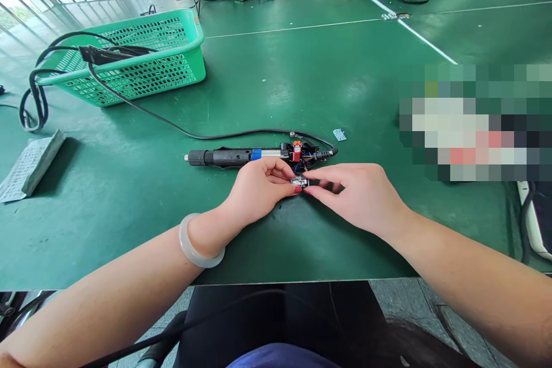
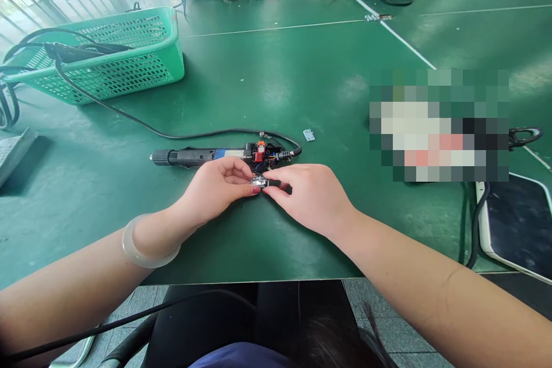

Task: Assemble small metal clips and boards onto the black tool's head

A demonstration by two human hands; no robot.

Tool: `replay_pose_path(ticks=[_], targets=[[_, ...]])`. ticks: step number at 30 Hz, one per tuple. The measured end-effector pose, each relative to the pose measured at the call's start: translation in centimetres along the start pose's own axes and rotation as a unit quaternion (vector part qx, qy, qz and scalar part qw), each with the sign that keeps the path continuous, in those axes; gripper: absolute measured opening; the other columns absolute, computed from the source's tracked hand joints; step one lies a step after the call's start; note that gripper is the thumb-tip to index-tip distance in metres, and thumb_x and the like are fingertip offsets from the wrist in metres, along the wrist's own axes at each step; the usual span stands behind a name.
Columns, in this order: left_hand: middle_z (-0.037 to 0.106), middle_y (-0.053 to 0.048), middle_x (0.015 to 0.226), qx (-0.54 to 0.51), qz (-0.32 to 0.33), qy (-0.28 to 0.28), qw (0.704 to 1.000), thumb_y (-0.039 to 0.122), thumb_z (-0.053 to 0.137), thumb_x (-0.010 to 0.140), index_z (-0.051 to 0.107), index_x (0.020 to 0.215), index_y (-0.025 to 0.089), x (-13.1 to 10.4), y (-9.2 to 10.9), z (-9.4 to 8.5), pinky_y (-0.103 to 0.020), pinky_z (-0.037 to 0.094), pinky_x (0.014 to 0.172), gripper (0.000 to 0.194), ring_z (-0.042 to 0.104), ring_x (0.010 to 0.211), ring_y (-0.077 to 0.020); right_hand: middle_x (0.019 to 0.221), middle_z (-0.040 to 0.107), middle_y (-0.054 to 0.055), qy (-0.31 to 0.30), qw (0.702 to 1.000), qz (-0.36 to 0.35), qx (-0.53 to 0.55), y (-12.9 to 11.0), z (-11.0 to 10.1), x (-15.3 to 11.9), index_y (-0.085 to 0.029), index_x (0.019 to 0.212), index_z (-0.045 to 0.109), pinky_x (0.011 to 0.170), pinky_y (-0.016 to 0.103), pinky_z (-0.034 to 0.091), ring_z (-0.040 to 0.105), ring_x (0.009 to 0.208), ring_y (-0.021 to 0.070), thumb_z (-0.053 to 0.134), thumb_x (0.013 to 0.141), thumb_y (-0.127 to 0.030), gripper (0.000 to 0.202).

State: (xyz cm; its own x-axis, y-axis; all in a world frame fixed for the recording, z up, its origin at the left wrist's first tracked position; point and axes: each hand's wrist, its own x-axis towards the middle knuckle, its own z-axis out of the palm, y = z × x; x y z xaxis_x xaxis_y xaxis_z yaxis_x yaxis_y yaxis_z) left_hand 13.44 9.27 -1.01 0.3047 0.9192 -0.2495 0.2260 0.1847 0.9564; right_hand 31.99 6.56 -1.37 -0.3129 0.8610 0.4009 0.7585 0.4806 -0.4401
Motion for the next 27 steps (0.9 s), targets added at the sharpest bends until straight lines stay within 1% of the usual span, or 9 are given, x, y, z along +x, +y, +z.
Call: replay_pose_path(ticks=[6, 9, 12, 18, 22, 24, 27], targets=[[0.067, 0.002, 0.069, -0.001, -0.004, 0.009, 1.000, 0.016, 0.077, 0.061, 0.060, 0.074, 0.015, 0.04, 0.10, 0.04, -0.022, 0.052, 0.066, 0.021, 0.065, 0.066, -0.0099, 0.072, 0.072, -0.004, -0.008, 1.000, 0.001, -0.017, -0.05, -0.17, -0.03, -0.022, 0.085, 0.073, 0.056, 0.024, 0.048, 0.064, 0.060, 0.0120, 0.071, 0.076, -0.022, 0.009], [0.066, 0.002, 0.069, 0.000, -0.004, 0.011, 1.000, 0.018, 0.078, 0.060, 0.060, 0.074, 0.016, 0.06, 0.06, 0.03, -0.023, 0.052, 0.066, 0.023, 0.065, 0.066, -0.0104, 0.078, 0.073, -0.003, -0.001, 1.000, -0.013, -0.025, -0.08, -0.17, -0.12, -0.021, 0.081, 0.071, 0.060, 0.025, 0.049, 0.066, 0.067, 0.0132, 0.068, 0.078, -0.021, 0.005], [0.067, 0.001, 0.071, 0.004, -0.002, 0.010, 1.000, 0.019, 0.078, 0.060, 0.060, 0.074, 0.015, 0.09, -0.05, 0.01, -0.024, 0.052, 0.067, 0.023, 0.065, 0.067, -0.0112, 0.082, 0.074, -0.001, 0.017, 0.999, -0.034, -0.032, -0.09, -0.08, -0.21, -0.020, 0.078, 0.070, 0.065, 0.027, 0.051, 0.067, 0.072, 0.0151, 0.065, 0.080, -0.021, 0.006], [0.067, 0.001, 0.071, 0.004, -0.001, 0.009, 1.000, 0.018, 0.078, 0.060, 0.060, 0.074, 0.016, 0.08, -0.02, 0.03, -0.024, 0.052, 0.068, 0.023, 0.065, 0.067, -0.0110, 0.077, 0.072, -0.002, 0.022, 0.999, -0.035, -0.031, -0.17, -0.03, -0.23, -0.020, 0.075, 0.068, 0.061, 0.026, 0.049, 0.065, 0.068, 0.0139, 0.064, 0.080, -0.018, 0.006], [0.067, 0.001, 0.070, -0.005, 0.001, 0.004, 1.000, 0.017, 0.077, 0.061, 0.061, 0.073, 0.015, 0.01, 0.11, 0.03, -0.024, 0.052, 0.068, 0.021, 0.065, 0.067, -0.0112, 0.073, 0.070, -0.002, 0.018, 0.999, -0.019, -0.033, -0.26, -0.11, -0.17, -0.020, 0.078, 0.068, 0.056, 0.025, 0.046, 0.062, 0.063, 0.0124, 0.067, 0.078, -0.022, 0.003], [0.068, 0.000, 0.071, -0.002, 0.002, 0.000, 1.000, 0.017, 0.077, 0.061, 0.061, 0.074, 0.015, -0.02, 0.12, 0.00, -0.025, 0.053, 0.069, 0.021, 0.066, 0.068, -0.0117, 0.074, 0.070, -0.002, 0.019, 0.999, -0.015, -0.032, -0.31, -0.14, -0.17, -0.020, 0.081, 0.070, 0.057, 0.026, 0.046, 0.061, 0.062, 0.0126, 0.067, 0.079, -0.025, 0.006], [0.068, -0.001, 0.073, 0.012, 0.002, -0.001, 1.000, 0.018, 0.078, 0.061, 0.062, 0.076, 0.016, -0.04, 0.05, -0.04, -0.027, 0.053, 0.071, 0.022, 0.066, 0.071, -0.0129, 0.080, 0.072, 0.000, 0.016, 0.999, -0.022, -0.021, -0.37, -0.11, -0.20, -0.020, 0.084, 0.071, 0.062, 0.027, 0.049, 0.063, 0.067, 0.0135, 0.063, 0.081, -0.024, 0.009]])
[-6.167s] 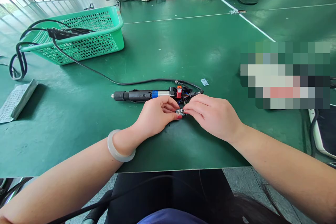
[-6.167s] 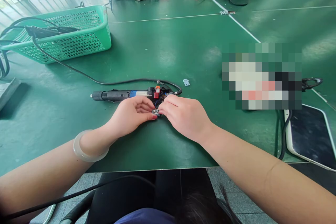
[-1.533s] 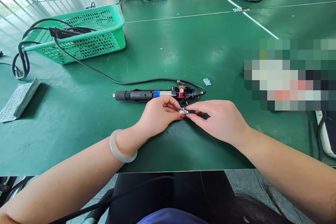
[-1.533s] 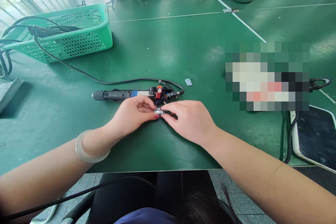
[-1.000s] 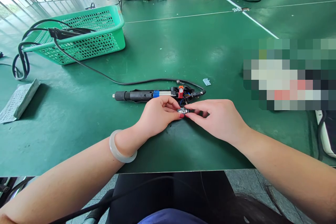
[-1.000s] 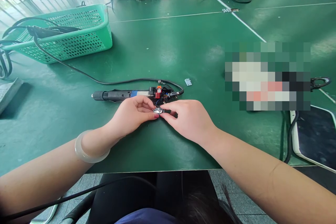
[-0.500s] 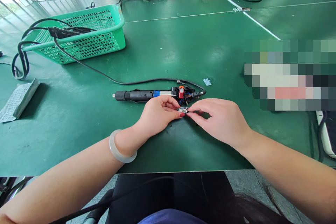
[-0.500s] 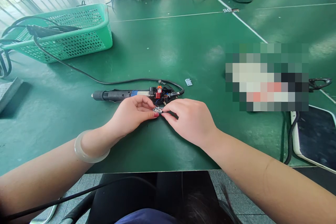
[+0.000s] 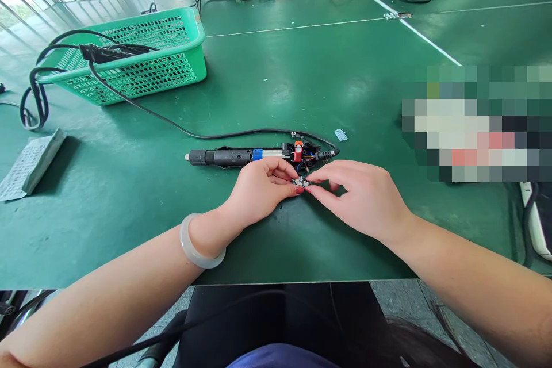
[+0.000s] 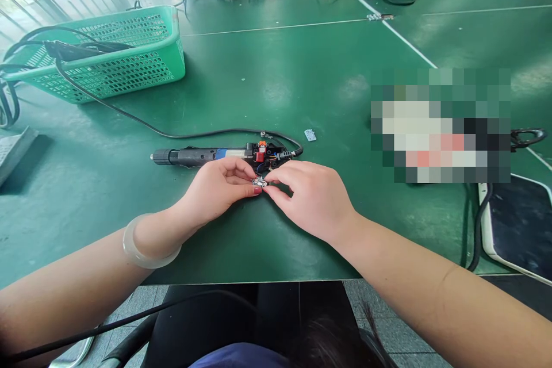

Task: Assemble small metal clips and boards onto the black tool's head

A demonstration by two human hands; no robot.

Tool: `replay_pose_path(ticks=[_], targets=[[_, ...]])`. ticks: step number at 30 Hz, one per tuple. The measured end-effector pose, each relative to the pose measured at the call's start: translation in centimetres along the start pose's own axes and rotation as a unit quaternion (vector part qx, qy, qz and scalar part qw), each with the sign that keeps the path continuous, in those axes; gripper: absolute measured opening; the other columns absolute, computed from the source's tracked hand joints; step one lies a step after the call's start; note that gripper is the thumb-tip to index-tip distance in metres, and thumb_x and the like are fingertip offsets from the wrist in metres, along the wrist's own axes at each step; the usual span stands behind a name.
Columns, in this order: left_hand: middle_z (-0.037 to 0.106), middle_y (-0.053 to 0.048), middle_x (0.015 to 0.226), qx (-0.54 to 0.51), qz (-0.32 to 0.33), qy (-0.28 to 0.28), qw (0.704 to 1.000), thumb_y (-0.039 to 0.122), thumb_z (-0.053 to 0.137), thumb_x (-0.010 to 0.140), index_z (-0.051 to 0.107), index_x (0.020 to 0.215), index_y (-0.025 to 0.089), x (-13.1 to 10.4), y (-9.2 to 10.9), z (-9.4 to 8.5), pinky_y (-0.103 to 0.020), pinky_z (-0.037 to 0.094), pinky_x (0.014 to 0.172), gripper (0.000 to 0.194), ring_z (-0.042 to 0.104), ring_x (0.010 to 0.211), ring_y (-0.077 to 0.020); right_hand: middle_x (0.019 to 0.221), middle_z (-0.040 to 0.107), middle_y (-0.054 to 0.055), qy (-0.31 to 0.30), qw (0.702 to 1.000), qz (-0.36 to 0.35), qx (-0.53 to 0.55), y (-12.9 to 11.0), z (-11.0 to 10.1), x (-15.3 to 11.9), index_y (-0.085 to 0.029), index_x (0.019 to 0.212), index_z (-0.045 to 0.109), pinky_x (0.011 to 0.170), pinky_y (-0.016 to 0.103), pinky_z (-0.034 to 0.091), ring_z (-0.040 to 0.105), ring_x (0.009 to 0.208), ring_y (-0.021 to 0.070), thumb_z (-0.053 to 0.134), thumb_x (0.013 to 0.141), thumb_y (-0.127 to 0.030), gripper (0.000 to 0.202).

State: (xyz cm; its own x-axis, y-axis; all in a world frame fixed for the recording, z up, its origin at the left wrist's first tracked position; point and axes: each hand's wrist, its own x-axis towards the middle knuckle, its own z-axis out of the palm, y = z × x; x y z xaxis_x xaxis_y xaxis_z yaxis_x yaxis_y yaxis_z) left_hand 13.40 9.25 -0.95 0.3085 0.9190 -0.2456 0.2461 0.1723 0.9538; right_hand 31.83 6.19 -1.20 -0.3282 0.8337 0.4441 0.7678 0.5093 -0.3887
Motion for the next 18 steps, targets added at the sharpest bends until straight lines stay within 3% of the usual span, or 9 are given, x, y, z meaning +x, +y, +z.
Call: replay_pose_path(ticks=[18], targets=[[0.073, -0.003, 0.079, 0.015, 0.014, -0.006, 1.000, 0.021, 0.077, 0.064, 0.071, 0.083, 0.016, -0.09, -0.21, 0.11, -0.028, 0.055, 0.076, 0.021, 0.068, 0.076, -0.0152, 0.076, 0.071, -0.001, 0.000, 0.999, 0.021, 0.050, -0.17, -0.19, 0.24, -0.023, 0.079, 0.073, 0.060, 0.025, 0.048, 0.062, 0.064, 0.0122, 0.062, 0.082, -0.020, 0.013]])
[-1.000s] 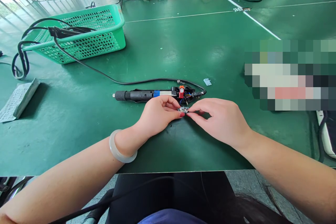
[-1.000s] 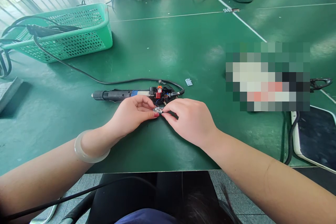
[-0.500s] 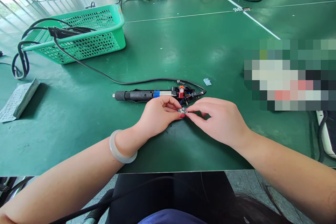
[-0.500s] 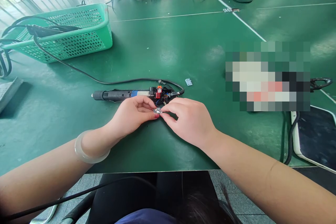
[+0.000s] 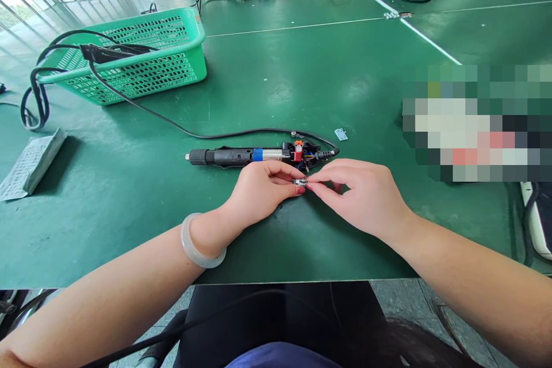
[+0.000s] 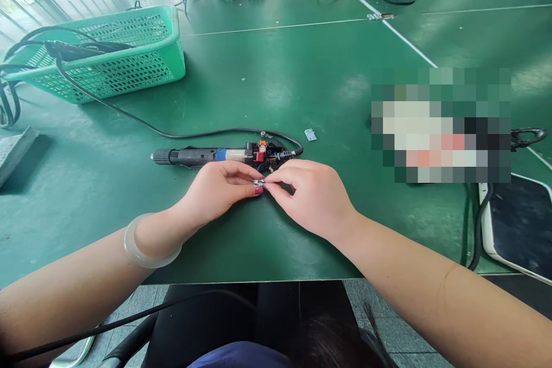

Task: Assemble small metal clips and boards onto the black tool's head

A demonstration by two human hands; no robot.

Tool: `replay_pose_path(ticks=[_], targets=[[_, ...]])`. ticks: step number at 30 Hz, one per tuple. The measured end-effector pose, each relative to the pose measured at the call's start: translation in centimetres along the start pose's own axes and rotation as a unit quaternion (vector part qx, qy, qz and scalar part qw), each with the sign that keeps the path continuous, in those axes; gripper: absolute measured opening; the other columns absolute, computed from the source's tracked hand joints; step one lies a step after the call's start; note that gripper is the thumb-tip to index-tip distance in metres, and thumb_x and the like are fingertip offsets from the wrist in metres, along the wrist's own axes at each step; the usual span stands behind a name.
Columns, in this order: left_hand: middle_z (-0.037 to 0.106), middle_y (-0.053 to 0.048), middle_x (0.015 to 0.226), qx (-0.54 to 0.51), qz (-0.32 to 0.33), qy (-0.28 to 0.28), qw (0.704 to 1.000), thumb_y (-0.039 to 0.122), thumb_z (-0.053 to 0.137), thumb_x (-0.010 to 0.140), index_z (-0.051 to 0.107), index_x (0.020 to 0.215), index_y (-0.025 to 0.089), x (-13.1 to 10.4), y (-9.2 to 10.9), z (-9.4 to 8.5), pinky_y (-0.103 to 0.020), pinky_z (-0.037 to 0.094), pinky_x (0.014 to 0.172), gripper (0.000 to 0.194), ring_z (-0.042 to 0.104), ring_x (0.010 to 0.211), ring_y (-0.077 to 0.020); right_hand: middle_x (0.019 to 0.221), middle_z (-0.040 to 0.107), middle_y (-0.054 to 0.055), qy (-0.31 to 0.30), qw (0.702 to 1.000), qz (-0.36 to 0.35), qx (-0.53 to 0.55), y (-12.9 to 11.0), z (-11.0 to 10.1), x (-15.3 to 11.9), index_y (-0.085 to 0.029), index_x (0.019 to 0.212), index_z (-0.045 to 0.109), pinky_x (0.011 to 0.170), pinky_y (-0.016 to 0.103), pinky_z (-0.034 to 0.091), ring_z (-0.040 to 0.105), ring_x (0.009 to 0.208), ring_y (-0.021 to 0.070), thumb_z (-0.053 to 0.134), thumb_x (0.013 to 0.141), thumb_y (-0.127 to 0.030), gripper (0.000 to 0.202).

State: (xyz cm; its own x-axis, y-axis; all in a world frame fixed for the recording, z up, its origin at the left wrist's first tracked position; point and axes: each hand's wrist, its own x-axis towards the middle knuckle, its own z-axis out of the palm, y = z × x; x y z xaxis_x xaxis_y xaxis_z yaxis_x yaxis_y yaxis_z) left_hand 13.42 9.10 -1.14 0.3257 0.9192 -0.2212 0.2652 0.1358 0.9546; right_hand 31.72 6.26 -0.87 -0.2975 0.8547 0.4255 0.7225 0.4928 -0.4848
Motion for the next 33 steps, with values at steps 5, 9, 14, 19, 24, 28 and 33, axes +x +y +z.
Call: replay_pose_path(ticks=[5, 9, 14, 19, 24, 28, 33], targets=[[0.073, -0.003, 0.077, 0.003, -0.005, -0.001, 1.000, 0.023, 0.078, 0.064, 0.071, 0.080, 0.016, -0.03, -0.03, -0.01, -0.028, 0.056, 0.074, 0.019, 0.069, 0.074, -0.0161, 0.076, 0.071, -0.001, 0.001, 1.000, -0.007, 0.003, -0.05, 0.07, -0.05, -0.023, 0.078, 0.073, 0.061, 0.026, 0.049, 0.063, 0.066, 0.0127, 0.061, 0.083, -0.021, 0.013], [0.074, -0.004, 0.080, -0.002, 0.006, -0.003, 1.000, 0.023, 0.077, 0.065, 0.071, 0.084, 0.016, -0.07, 0.00, -0.04, -0.029, 0.056, 0.076, 0.021, 0.070, 0.077, -0.0165, 0.076, 0.071, -0.001, 0.011, 1.000, -0.005, 0.008, -0.09, 0.01, -0.03, -0.023, 0.078, 0.073, 0.059, 0.026, 0.048, 0.062, 0.063, 0.0119, 0.060, 0.083, -0.021, 0.014], [0.074, -0.004, 0.080, -0.006, 0.005, -0.005, 1.000, 0.023, 0.076, 0.066, 0.070, 0.083, 0.016, -0.13, -0.03, -0.07, -0.029, 0.056, 0.077, 0.020, 0.070, 0.077, -0.0166, 0.073, 0.070, -0.001, 0.019, 1.000, -0.005, -0.001, -0.10, -0.07, 0.04, -0.023, 0.077, 0.073, 0.058, 0.025, 0.047, 0.060, 0.060, 0.0113, 0.061, 0.082, -0.021, 0.013], [0.074, -0.002, 0.080, -0.008, 0.004, -0.004, 1.000, 0.021, 0.074, 0.068, 0.070, 0.083, 0.016, -0.16, 0.07, 0.00, -0.027, 0.055, 0.077, 0.016, 0.070, 0.077, -0.0152, 0.072, 0.070, -0.001, 0.024, 1.000, -0.011, -0.001, -0.05, -0.02, -0.02, -0.022, 0.076, 0.073, 0.057, 0.025, 0.047, 0.059, 0.060, 0.0112, 0.062, 0.082, -0.021, 0.012], [0.074, -0.004, 0.082, -0.015, 0.005, -0.005, 1.000, 0.023, 0.074, 0.069, 0.070, 0.082, 0.015, -0.22, 0.21, 0.03, -0.028, 0.055, 0.078, 0.015, 0.070, 0.078, -0.0159, 0.072, 0.070, -0.001, 0.026, 1.000, -0.011, 0.002, -0.03, -0.14, -0.02, -0.023, 0.076, 0.073, 0.057, 0.025, 0.047, 0.059, 0.059, 0.0111, 0.061, 0.082, -0.021, 0.013], [0.074, -0.004, 0.082, -0.027, 0.000, -0.002, 1.000, 0.023, 0.074, 0.069, 0.069, 0.080, 0.015, -0.22, 0.26, 0.03, -0.028, 0.055, 0.078, 0.015, 0.070, 0.078, -0.0161, 0.072, 0.069, -0.001, 0.008, 1.000, 0.004, -0.009, 0.15, -0.31, 0.07, -0.022, 0.083, 0.074, 0.055, 0.025, 0.046, 0.056, 0.056, 0.0109, 0.067, 0.079, -0.027, 0.009], [0.074, -0.002, 0.081, -0.034, 0.011, -0.001, 0.999, 0.026, 0.074, 0.068, 0.070, 0.079, 0.016, -0.12, 0.10, 0.03, -0.028, 0.055, 0.077, 0.015, 0.069, 0.077, -0.0153, 0.074, 0.070, -0.001, -0.002, 0.999, 0.001, -0.042, 0.37, -0.19, -0.05, -0.022, 0.085, 0.074, 0.058, 0.026, 0.047, 0.061, 0.061, 0.0127, 0.069, 0.077, -0.025, 0.010]])
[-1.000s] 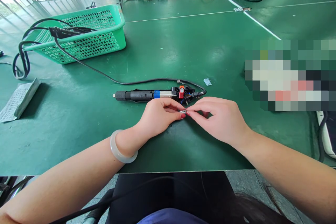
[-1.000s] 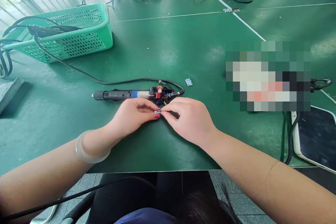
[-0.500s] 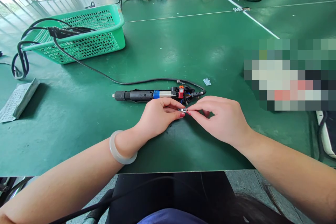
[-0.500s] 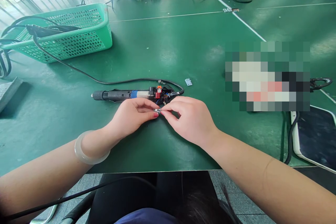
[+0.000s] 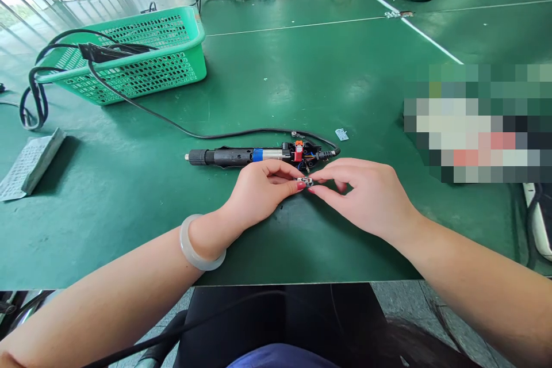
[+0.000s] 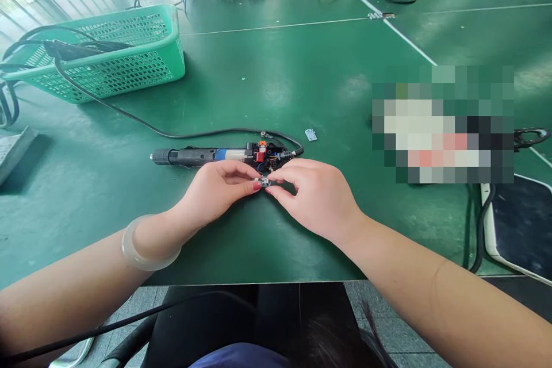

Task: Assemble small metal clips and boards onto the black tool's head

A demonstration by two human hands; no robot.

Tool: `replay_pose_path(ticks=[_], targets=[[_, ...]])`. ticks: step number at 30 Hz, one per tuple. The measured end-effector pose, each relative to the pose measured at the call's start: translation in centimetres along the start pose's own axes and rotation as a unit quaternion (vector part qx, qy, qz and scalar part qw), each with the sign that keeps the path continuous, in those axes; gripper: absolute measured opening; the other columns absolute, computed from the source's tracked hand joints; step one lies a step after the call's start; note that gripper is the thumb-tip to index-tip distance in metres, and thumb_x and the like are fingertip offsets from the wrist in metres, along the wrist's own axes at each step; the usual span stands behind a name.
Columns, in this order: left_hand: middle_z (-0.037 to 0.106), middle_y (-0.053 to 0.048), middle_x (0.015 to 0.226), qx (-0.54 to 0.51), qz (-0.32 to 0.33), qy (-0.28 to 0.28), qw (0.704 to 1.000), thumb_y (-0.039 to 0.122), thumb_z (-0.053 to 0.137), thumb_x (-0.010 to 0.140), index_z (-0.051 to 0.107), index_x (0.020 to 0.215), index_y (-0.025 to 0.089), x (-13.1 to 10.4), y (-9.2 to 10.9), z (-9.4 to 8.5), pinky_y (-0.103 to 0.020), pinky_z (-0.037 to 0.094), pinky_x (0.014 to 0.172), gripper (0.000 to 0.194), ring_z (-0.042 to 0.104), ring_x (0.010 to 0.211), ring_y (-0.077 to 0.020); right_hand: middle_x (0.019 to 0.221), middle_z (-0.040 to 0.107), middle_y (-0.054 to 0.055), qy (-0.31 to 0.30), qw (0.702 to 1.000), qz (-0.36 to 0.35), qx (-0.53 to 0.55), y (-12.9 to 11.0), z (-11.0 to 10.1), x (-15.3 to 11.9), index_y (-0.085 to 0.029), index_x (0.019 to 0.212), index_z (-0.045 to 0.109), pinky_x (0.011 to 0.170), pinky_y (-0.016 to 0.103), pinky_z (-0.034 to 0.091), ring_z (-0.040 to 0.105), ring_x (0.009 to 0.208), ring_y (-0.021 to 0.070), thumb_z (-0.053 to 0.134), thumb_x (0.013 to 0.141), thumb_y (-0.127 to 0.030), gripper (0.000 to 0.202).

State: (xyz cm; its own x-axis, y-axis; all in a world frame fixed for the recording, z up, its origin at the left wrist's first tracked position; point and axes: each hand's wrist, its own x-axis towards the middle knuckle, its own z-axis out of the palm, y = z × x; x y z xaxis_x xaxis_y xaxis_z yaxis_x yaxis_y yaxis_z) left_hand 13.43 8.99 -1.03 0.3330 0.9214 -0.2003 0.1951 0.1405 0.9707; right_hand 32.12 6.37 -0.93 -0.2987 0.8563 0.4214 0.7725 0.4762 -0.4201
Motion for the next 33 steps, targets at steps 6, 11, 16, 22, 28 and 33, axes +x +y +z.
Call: replay_pose_path(ticks=[6, 11, 16, 22, 28, 33], targets=[[0.074, -0.001, 0.080, -0.007, 0.003, -0.002, 1.000, 0.027, 0.075, 0.068, 0.070, 0.079, 0.017, 0.05, -0.12, -0.03, -0.027, 0.055, 0.077, 0.016, 0.069, 0.076, -0.0143, 0.082, 0.074, 0.000, 0.023, 0.999, -0.022, -0.023, 0.00, 0.29, -0.29, -0.023, 0.085, 0.075, 0.064, 0.027, 0.051, 0.066, 0.071, 0.0151, 0.064, 0.081, -0.024, 0.011], [0.073, -0.001, 0.079, -0.018, 0.002, -0.002, 1.000, 0.027, 0.076, 0.067, 0.070, 0.078, 0.017, 0.06, -0.14, 0.00, -0.026, 0.054, 0.077, 0.016, 0.068, 0.076, -0.0134, 0.081, 0.074, -0.001, 0.040, 0.999, -0.029, -0.019, 0.04, 0.24, -0.31, -0.023, 0.082, 0.074, 0.064, 0.027, 0.051, 0.066, 0.069, 0.0141, 0.064, 0.082, -0.023, 0.011], [0.073, -0.001, 0.078, -0.017, 0.002, 0.003, 1.000, 0.026, 0.075, 0.067, 0.070, 0.078, 0.016, 0.08, -0.13, 0.04, -0.027, 0.054, 0.076, 0.016, 0.068, 0.074, -0.0136, 0.080, 0.074, -0.001, 0.036, 0.999, -0.025, -0.013, -0.05, 0.17, -0.29, -0.023, 0.083, 0.075, 0.066, 0.026, 0.051, 0.065, 0.069, 0.0136, 0.067, 0.080, -0.024, 0.008], [0.073, -0.001, 0.078, -0.027, -0.002, 0.005, 1.000, 0.026, 0.076, 0.067, 0.070, 0.077, 0.015, 0.07, 0.01, 0.03, -0.028, 0.054, 0.075, 0.016, 0.068, 0.073, -0.0139, 0.076, 0.073, -0.002, 0.007, 0.999, 0.034, 0.030, -0.37, -0.09, -0.03, -0.024, 0.084, 0.076, 0.058, 0.024, 0.046, 0.059, 0.057, 0.0108, 0.070, 0.077, -0.026, 0.009], [0.073, -0.001, 0.077, -0.033, -0.003, 0.007, 0.999, 0.024, 0.076, 0.066, 0.069, 0.076, 0.015, 0.01, 0.06, 0.12, -0.027, 0.055, 0.076, 0.015, 0.069, 0.074, -0.0136, 0.053, 0.059, -0.005, -0.059, 0.991, 0.111, 0.053, -0.17, -0.23, 0.42, -0.023, 0.091, 0.076, 0.047, 0.024, 0.036, 0.048, 0.046, 0.0096, 0.071, 0.074, -0.032, 0.020], [0.074, -0.001, 0.079, -0.011, 0.001, 0.005, 1.000, 0.026, 0.076, 0.067, 0.070, 0.077, 0.016, -0.12, 0.11, 0.21, -0.025, 0.055, 0.075, 0.015, 0.069, 0.075, -0.0136, 0.054, 0.055, -0.005, -0.076, 0.984, 0.135, 0.088, -0.04, -0.12, 0.51, -0.024, 0.083, 0.076, 0.047, 0.024, 0.033, 0.044, 0.047, 0.0087, 0.071, 0.073, -0.033, 0.014]])
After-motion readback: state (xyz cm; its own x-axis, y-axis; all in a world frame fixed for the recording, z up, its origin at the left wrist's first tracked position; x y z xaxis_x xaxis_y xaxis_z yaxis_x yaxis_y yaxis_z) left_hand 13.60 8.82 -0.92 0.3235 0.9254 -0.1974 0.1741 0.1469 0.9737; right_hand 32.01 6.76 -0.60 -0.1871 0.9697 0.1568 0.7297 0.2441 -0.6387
